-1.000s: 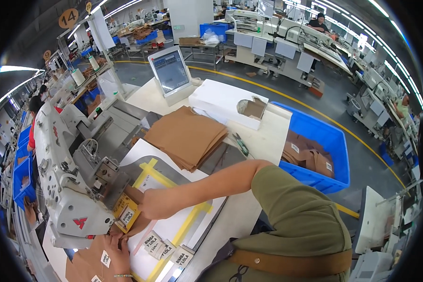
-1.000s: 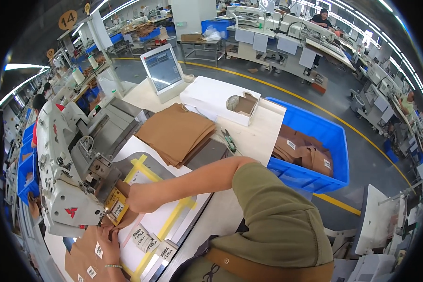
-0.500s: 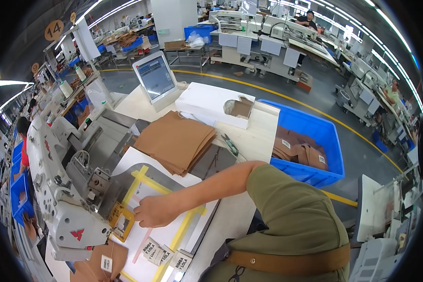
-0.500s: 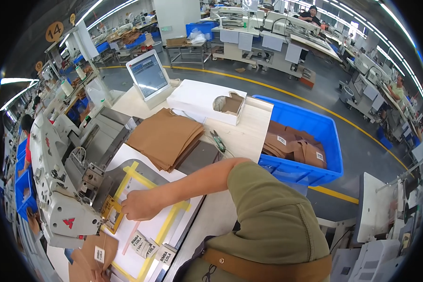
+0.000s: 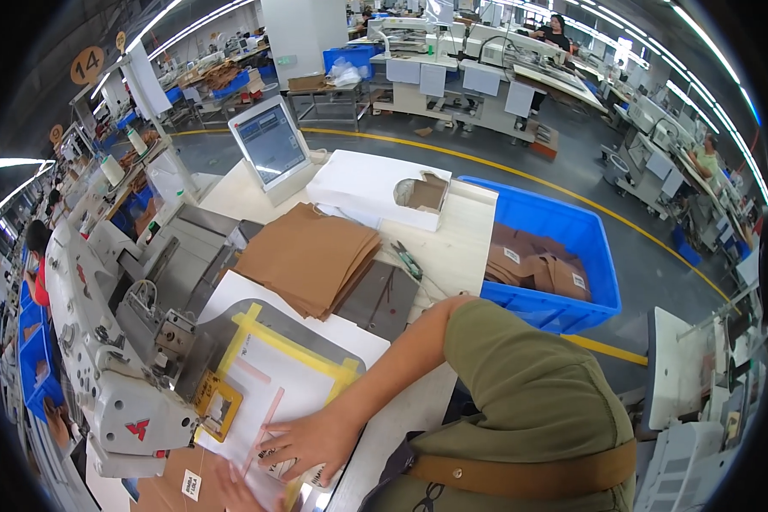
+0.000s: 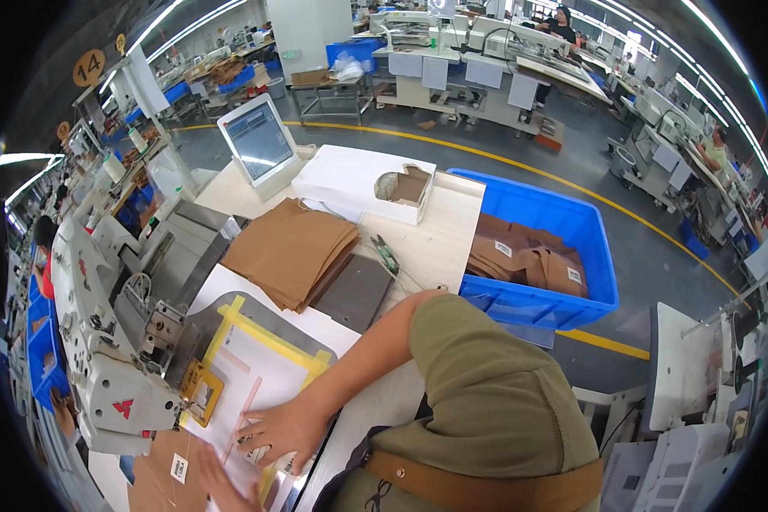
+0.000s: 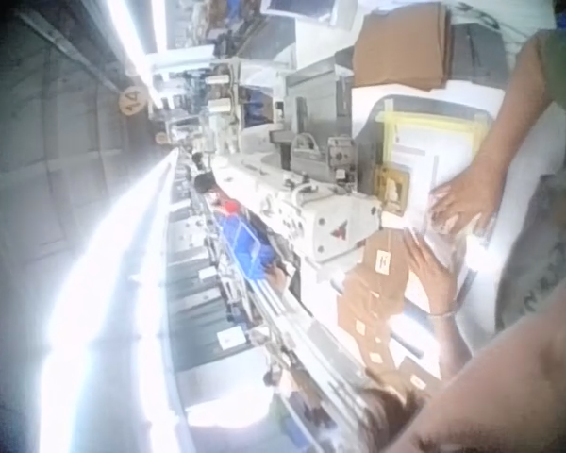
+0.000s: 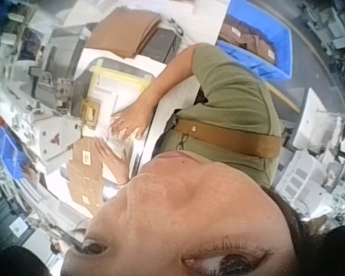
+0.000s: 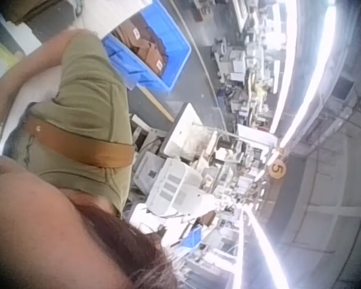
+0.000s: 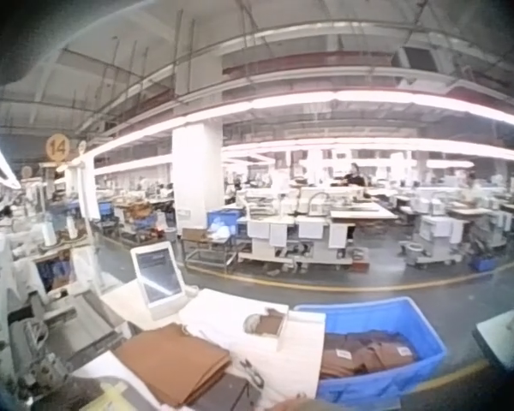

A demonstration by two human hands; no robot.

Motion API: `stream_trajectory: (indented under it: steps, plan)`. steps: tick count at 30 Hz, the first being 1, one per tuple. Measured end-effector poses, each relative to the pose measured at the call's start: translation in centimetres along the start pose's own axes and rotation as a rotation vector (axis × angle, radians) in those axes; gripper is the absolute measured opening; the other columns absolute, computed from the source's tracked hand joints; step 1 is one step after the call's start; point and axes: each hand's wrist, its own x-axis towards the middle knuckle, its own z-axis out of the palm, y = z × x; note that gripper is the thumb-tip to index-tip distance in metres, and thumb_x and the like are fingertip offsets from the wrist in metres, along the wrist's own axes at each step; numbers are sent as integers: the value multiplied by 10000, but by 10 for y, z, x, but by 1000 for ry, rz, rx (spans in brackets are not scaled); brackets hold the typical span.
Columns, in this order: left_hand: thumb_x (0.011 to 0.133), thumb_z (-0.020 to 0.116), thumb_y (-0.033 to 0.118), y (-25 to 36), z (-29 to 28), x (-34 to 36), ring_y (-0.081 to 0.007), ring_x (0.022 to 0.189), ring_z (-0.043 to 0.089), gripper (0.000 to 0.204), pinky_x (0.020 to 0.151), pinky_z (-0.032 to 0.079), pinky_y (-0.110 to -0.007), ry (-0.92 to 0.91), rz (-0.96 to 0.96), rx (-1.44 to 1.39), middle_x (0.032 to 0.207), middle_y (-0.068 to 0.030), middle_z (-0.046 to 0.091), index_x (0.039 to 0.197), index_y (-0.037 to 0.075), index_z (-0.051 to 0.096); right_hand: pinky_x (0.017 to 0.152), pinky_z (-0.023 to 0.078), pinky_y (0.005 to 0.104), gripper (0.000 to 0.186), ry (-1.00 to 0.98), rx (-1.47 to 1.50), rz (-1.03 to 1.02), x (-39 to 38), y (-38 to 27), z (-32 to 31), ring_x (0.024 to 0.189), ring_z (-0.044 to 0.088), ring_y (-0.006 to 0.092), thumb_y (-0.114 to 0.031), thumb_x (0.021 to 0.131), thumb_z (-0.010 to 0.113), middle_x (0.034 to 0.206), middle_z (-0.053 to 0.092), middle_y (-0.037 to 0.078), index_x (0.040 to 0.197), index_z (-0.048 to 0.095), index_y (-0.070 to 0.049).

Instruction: Sewing brand labels onto leather fabric pieces using an industrial sewing machine.

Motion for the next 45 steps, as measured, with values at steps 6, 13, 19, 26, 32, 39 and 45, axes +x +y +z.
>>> stream_trajectory:
  steps: [6,13,19,26,32,39,45]
  plan:
    - [970,751,330,35,30,-3,-546,1605,222,986,1306,196,-638,-114,14,-104,1741,-344,236,1687,-79,213,1323,207,616,588,-11,58,40,-6,5,-6,1584,349,432,-435,1029,651,1592,487,264,1450,622,-26]
    - [1023,696,433,24,37,17,-534,1610,219,988,1319,190,-610,-48,-35,-110,1729,-359,251,1699,-80,190,1160,432,532,442,129,-12,-21,5,19,-18,1385,562,401,-365,1016,676,1388,655,203,1313,690,-37]
    - [957,736,347,36,45,31,-480,1502,451,724,1231,347,-581,144,-14,-43,1591,-244,530,1534,-35,521,1013,494,465,242,-44,-116,78,2,29,-35,1194,643,315,-290,994,704,1165,714,106,1084,716,-66]
    - [965,711,314,18,45,22,-461,1578,366,799,1298,265,-564,6,-81,-168,1667,-236,472,1606,-69,426,1013,523,436,191,100,19,146,0,30,-35,1163,652,301,-212,1000,675,1176,722,87,1098,720,-55]
    - [910,789,191,14,47,20,-468,1490,479,728,1234,360,-559,109,-71,-171,1569,-223,577,1542,-52,521,1019,536,434,215,101,50,126,2,33,-38,1163,660,309,-158,1007,652,1229,728,85,1187,718,-61]
    - [926,781,175,14,49,22,-459,1487,486,608,1214,388,-550,126,-23,-144,1515,-216,615,1461,-52,603,951,550,433,152,173,-41,147,3,31,-34,1065,670,296,-181,963,712,1099,747,64,1058,741,-66]
    - [902,782,133,12,53,21,-448,1454,532,595,1208,406,-544,162,-30,-131,1478,-211,644,1449,-30,614,958,553,437,217,118,62,126,3,29,-43,1112,675,299,-214,984,728,1167,750,67,1143,741,-67]
